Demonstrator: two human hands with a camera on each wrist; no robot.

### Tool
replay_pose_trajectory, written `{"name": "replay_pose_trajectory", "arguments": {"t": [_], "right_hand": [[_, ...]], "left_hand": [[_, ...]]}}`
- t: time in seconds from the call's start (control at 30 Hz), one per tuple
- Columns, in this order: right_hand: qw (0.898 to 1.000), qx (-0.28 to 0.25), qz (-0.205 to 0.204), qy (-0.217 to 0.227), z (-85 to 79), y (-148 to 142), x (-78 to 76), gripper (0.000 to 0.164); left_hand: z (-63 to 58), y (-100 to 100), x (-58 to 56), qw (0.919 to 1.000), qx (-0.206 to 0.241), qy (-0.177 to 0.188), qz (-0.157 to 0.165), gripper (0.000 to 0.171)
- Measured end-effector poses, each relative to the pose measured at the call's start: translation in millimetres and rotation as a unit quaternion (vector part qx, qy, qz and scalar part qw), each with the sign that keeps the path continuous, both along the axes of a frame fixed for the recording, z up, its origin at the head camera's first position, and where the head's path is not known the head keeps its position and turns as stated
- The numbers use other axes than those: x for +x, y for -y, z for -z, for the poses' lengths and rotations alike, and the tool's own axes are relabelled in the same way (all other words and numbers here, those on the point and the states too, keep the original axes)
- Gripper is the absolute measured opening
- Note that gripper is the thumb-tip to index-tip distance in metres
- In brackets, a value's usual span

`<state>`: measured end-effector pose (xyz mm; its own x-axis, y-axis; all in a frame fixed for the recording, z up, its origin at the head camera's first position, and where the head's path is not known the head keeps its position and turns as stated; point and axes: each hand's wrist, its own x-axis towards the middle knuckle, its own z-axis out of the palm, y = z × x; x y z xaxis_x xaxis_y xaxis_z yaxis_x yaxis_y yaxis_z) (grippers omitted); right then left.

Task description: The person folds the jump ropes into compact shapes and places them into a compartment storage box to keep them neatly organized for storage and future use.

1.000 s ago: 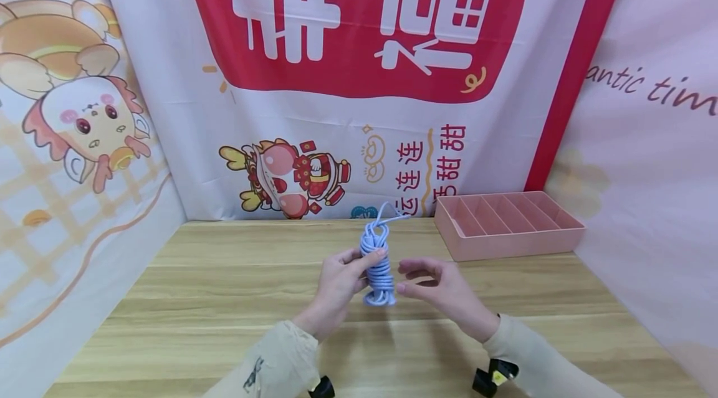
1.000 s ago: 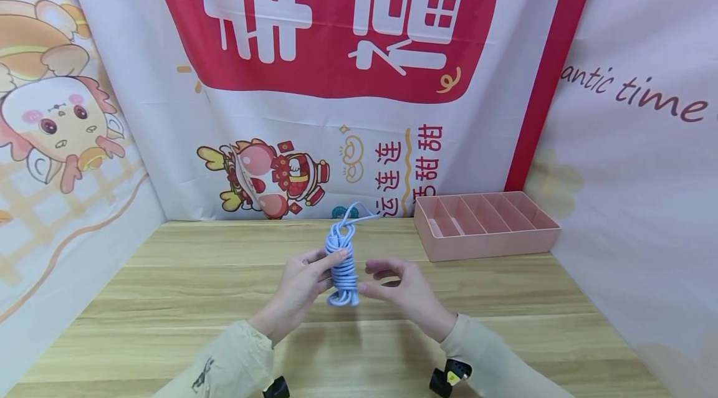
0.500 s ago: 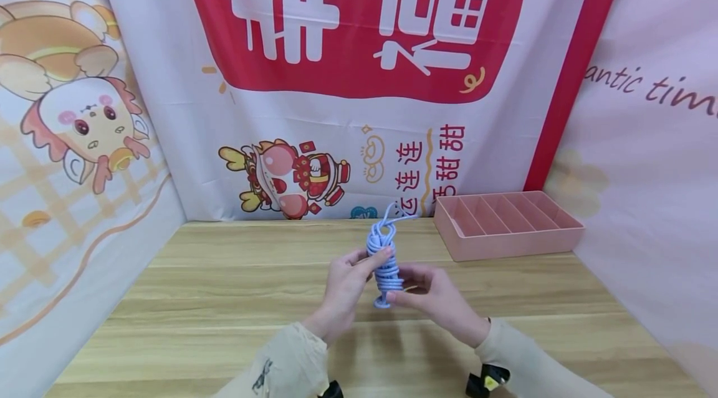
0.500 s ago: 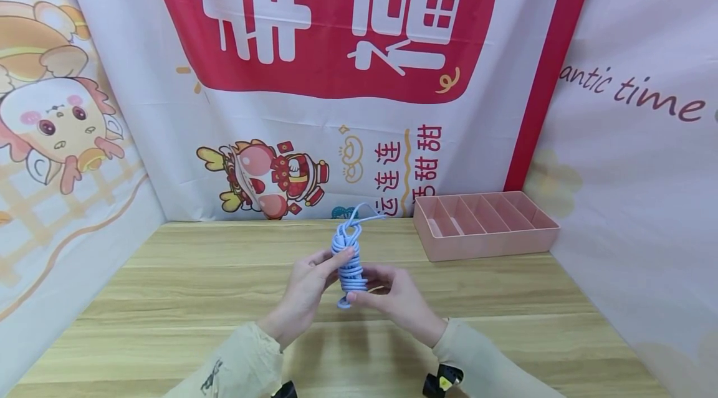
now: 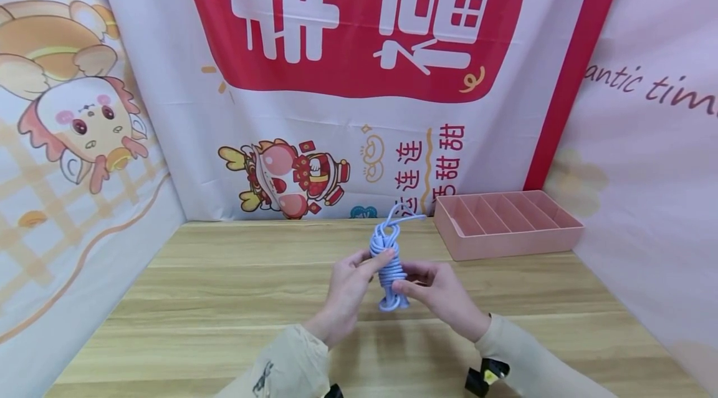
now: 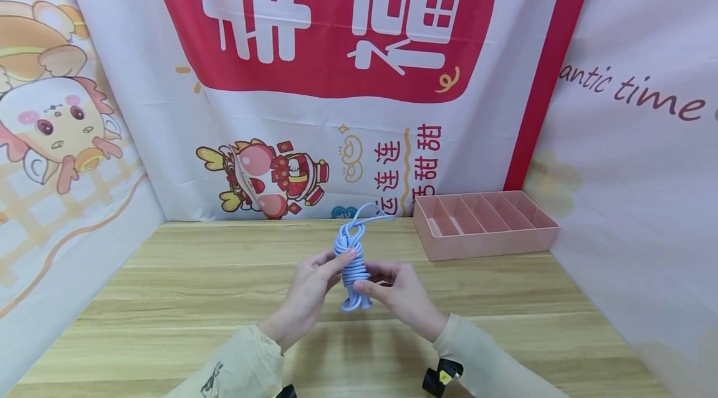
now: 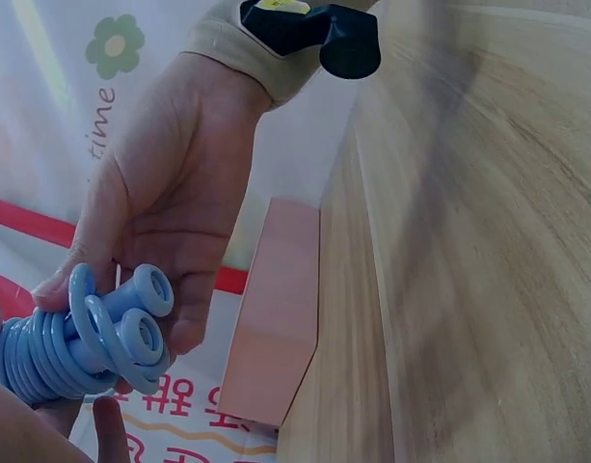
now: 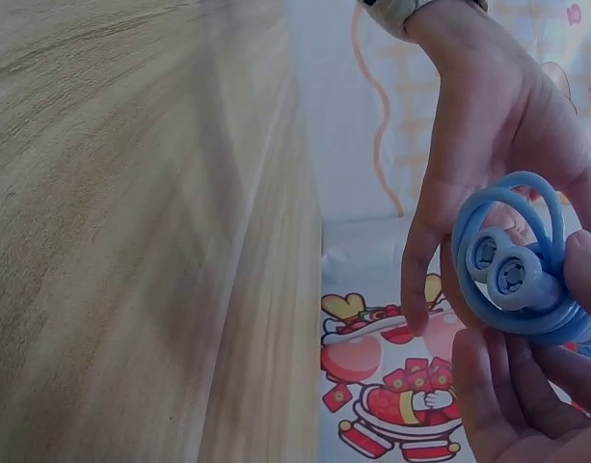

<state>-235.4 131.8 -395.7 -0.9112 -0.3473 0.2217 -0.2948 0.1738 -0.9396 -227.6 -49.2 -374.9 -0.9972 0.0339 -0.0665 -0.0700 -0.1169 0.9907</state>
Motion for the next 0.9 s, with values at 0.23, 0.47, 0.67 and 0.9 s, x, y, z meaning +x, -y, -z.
{"name": "replay_pose_trajectory", "arguments": {"t": [0.23, 0.47, 0.67, 0.9], "right_hand": [[1.000, -0.018, -0.013, 0.012, 1.3, -4, 0.3, 0.040], [0.998, -0.035, -0.036, 0.022, 2.9, -4, 0.5, 0.037], [0.998, -0.051, -0.044, -0.008, 6.4, -8, 1.2, 0.034], [0.999, -0.037, -0.031, -0.007, 5.4, -22, 4.9, 0.036]], "left_hand": [[-1.6, -2, 2.3, 0.9999, 0.008, -0.003, 0.007, 0.057], [-0.2, -4, 2.8, 0.9998, 0.014, -0.009, 0.011, 0.056], [2.2, -5, 3.1, 0.9987, 0.013, -0.018, 0.045, 0.051], [0.0, -7, 1.6, 0.9961, -0.027, -0.036, 0.076, 0.050]]}}
